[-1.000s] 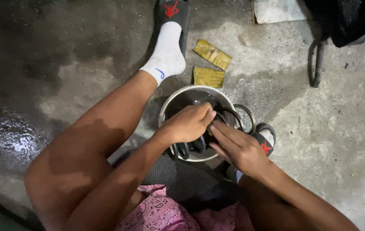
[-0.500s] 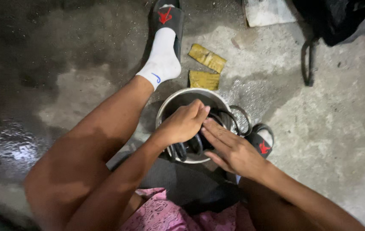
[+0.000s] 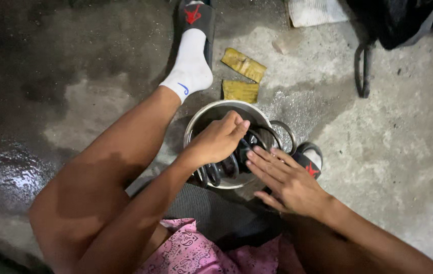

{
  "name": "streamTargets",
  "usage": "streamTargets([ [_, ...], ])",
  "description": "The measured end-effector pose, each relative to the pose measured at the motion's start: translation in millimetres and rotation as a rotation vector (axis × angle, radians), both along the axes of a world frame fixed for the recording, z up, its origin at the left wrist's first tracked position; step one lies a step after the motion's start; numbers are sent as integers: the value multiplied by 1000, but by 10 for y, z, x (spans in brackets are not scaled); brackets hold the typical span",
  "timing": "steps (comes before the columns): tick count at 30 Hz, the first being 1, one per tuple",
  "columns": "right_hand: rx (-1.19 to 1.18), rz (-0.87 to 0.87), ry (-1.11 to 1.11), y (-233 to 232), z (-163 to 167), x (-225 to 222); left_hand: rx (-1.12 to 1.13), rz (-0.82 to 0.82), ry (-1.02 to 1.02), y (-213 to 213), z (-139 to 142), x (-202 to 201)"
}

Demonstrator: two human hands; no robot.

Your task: The person sits on the floor of a repair shop with a bucket of water between their legs and scrubs a coil spring from a shock absorber by hand, repeatedly dipping and rubbing the spring and working a small pad over its coils.

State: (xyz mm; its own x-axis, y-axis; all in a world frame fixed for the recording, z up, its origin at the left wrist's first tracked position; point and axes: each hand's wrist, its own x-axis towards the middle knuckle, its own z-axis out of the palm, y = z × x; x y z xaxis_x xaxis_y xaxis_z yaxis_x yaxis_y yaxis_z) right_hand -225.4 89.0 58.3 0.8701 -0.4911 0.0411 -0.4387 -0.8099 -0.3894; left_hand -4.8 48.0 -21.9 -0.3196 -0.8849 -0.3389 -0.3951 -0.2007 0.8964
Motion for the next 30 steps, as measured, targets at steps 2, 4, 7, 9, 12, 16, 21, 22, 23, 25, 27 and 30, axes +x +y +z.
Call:
streamTargets([
  [2, -8, -13, 4, -48, 27, 26, -2, -4, -14, -11, 3, -10],
  [4, -17, -22, 2, -144, 3, 91, 6, -19, -33, -26, 21, -21],
  [7, 28, -11, 4, -211, -5, 129, -30, 13, -9, -20, 75, -13],
  [9, 92, -12, 39, -185, 34, 95, 21, 5, -21, -15, 110, -14],
  [12, 34, 40, 81, -125, 110, 10, 59, 0, -44, -57, 133, -44],
  [16, -48, 60, 84, -273, -58, 65, 49, -10, -68, -66, 118, -63],
  [21, 83, 2, 43, -326, -269, 1, 103, 0, 0, -68, 114, -66],
  [22, 63, 36, 65, -268, -249, -67, 120, -2, 11, -77, 115, -70],
  [23, 33, 71, 85, -204, -218, -143, 94, -5, 2, -93, 115, -73],
  [25, -44, 139, 102, -118, -165, -275, 33, -12, -19, -125, 104, -86],
  [27, -105, 193, 98, -51, -147, -365, 1, -47, -34, -137, 72, -104],
  [30, -187, 142, 119, 3, -213, -418, -107, -116, -109, -119, -12, -146],
])
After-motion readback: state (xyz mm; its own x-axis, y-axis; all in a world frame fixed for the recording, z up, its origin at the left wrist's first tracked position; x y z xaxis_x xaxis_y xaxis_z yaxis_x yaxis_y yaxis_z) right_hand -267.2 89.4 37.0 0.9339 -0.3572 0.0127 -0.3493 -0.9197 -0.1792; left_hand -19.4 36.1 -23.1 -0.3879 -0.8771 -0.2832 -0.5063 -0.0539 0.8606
